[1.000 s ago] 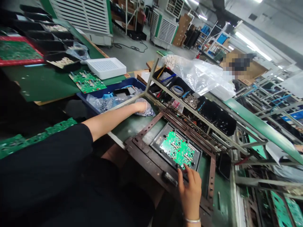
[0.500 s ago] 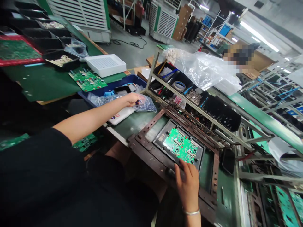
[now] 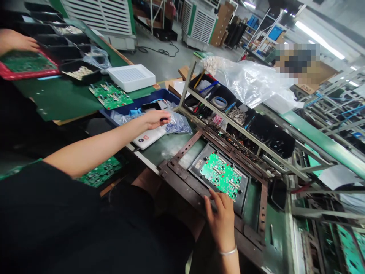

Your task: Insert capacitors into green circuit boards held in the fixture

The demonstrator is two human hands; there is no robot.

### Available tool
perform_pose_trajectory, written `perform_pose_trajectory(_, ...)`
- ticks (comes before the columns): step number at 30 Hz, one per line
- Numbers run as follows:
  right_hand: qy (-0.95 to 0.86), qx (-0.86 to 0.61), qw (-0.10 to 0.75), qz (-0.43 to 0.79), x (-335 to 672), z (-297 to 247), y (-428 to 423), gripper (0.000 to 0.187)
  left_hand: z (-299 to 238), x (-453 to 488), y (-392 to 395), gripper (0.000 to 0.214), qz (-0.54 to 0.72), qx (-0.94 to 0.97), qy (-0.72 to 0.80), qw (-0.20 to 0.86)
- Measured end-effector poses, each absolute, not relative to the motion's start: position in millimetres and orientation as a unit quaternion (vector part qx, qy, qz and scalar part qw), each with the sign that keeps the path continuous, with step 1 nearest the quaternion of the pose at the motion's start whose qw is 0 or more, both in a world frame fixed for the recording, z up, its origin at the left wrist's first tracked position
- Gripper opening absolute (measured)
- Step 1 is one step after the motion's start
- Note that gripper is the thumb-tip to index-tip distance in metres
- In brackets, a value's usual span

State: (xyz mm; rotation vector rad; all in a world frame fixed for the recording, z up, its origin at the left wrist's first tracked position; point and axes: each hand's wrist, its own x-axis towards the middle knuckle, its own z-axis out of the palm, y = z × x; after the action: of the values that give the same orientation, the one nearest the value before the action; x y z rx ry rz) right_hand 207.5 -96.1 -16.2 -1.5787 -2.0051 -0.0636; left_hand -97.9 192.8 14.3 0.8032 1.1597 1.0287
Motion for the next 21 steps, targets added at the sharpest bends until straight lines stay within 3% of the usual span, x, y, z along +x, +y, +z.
perform_pose_trajectory(4,-0.741,-0.585,0.329,0.018,193.2,-3.2,-84.3,0.021,16.9,-95.7,128.7,0.022,0.425,0.311,0.457,0.716)
perform_pose_trajectory(9,-0.735,-0.554,0.382,0.079,146.7,17.9,-51.1,0.023,12.0,-51.9,39.8,0.044,0.315,0.264,0.321,0.853)
perform_pose_trajectory(13,-0.735,-0.547,0.391,0.09,123.3,19.8,-38.6,0.026,8.3,-23.6,7.3,0.055,0.314,0.278,0.339,0.842)
perform_pose_trajectory(21,-0.69,-0.591,0.41,0.082,139.9,16.7,-51.4,0.014,3.4,-8.4,2.0,0.048,0.304,0.31,0.333,0.837)
